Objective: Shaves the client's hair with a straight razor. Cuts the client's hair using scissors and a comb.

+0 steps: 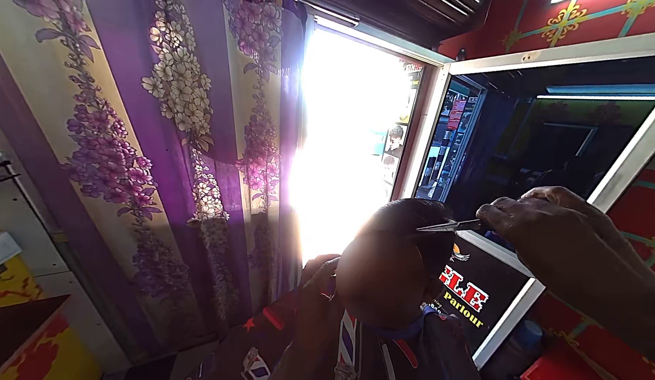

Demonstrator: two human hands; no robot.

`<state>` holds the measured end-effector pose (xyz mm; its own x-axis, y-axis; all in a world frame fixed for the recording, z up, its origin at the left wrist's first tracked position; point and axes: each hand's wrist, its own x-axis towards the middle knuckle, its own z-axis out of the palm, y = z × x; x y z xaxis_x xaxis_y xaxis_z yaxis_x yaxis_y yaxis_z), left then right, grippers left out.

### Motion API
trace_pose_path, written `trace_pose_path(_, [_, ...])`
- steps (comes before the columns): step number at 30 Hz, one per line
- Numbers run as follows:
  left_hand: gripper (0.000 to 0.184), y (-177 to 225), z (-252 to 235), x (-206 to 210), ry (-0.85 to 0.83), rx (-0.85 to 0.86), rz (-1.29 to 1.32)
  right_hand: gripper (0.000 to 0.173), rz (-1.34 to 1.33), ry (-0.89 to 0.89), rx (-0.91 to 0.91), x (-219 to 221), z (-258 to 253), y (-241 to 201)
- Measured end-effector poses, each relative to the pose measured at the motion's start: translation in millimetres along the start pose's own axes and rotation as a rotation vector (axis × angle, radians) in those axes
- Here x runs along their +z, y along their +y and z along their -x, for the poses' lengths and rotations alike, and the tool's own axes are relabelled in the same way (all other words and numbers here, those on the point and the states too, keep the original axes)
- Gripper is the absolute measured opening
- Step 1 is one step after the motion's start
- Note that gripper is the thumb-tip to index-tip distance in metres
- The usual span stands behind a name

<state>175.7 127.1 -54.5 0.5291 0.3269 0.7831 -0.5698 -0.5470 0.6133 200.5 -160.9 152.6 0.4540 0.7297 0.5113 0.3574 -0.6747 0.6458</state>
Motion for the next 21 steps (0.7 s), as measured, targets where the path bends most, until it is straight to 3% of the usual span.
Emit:
trace_pose_path(4, [0.025,1,-5,-1,0.031,0.003,-0.034,0.025,0.047,-0.101,-0.046,-7,-9,-15])
trace_pose_path(7, [0.026,1,-7,-1,0.046,0.021,-0.053,0.020,0.074,-0.099,-0.076,-8,-14,-25])
trace_pose_path(11, [0.025,5,-10,-2,0.064,0.045,-0.041,0.029,0.059,-0.089,-0.118,1,-17,-30])
trace_pose_path(21, [0.025,8,-14,-7,0.068,0.076,-0.060,0.018,0.060,-0.038,-0.153,13,-19,-42])
